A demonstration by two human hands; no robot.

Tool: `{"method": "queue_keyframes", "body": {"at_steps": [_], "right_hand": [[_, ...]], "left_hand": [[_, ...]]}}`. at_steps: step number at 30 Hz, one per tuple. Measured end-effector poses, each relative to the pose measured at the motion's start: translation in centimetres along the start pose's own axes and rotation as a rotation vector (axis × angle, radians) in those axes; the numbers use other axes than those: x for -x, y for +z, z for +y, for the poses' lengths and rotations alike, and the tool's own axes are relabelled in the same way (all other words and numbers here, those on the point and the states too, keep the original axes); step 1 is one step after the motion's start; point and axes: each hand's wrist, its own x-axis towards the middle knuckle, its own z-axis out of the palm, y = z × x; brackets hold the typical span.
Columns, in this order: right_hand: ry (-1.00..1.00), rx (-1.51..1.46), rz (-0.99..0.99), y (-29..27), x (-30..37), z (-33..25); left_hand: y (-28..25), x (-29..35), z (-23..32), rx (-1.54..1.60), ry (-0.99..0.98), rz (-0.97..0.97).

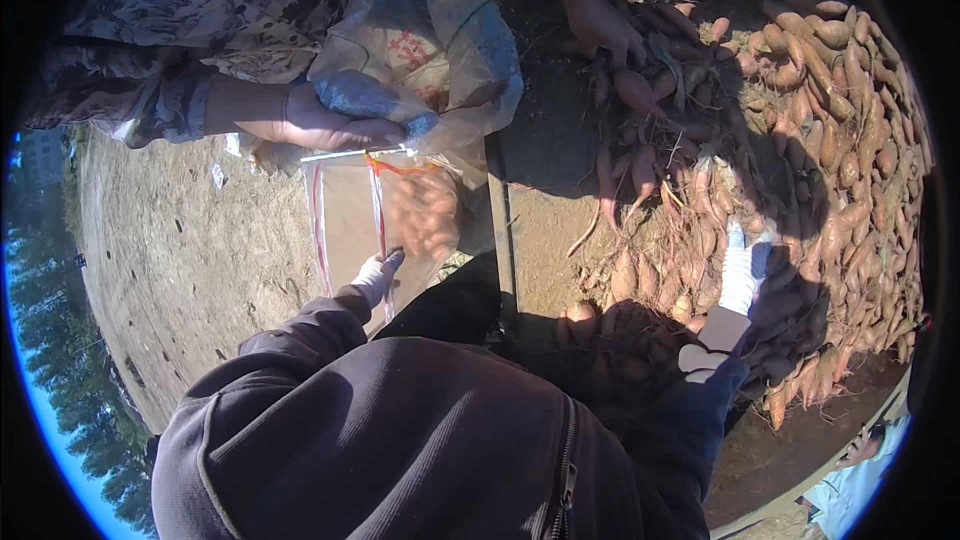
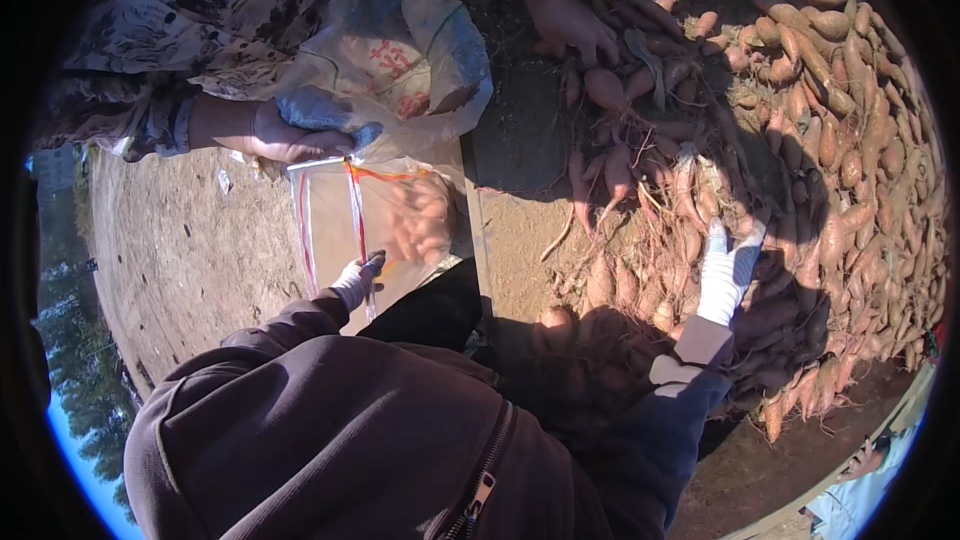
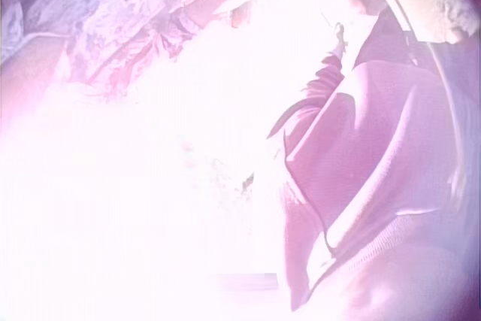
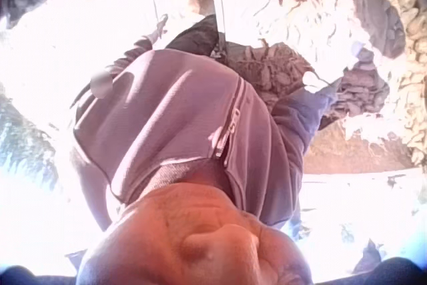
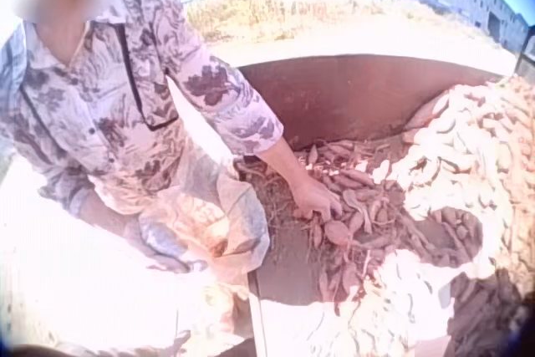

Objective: The person sorts sweet potatoes by hand from a large pile in a vehicle bed, removing roots and debris while placing cleaned tubers into a bag. Another person assists by holding the bag open and occasionally handling the produce.

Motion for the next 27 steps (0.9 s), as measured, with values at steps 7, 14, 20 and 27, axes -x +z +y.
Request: {"method": "queue_keyframes", "body": {"at_steps": [7,14,20,27], "right_hand": [[0.085,0.120,-0.014,6.7,-0.9,-2.2],[-0.143,-0.151,-0.268,8.9,-0.2,-18.3],[-0.160,0.513,0.152,-0.6,-5.6,-7.8],[0.002,0.807,0.116,-5.7,-6.2,3.1]], "left_hand": [[-0.6,7.3,6.0,-0.567,0.751,0.593],[15.9,11.4,21.0,-0.787,1.547,0.015],[23.9,5.2,26.5,-1.109,1.664,-0.005],[24.5,-2.5,34.8,-1.311,1.592,0.352]]}}
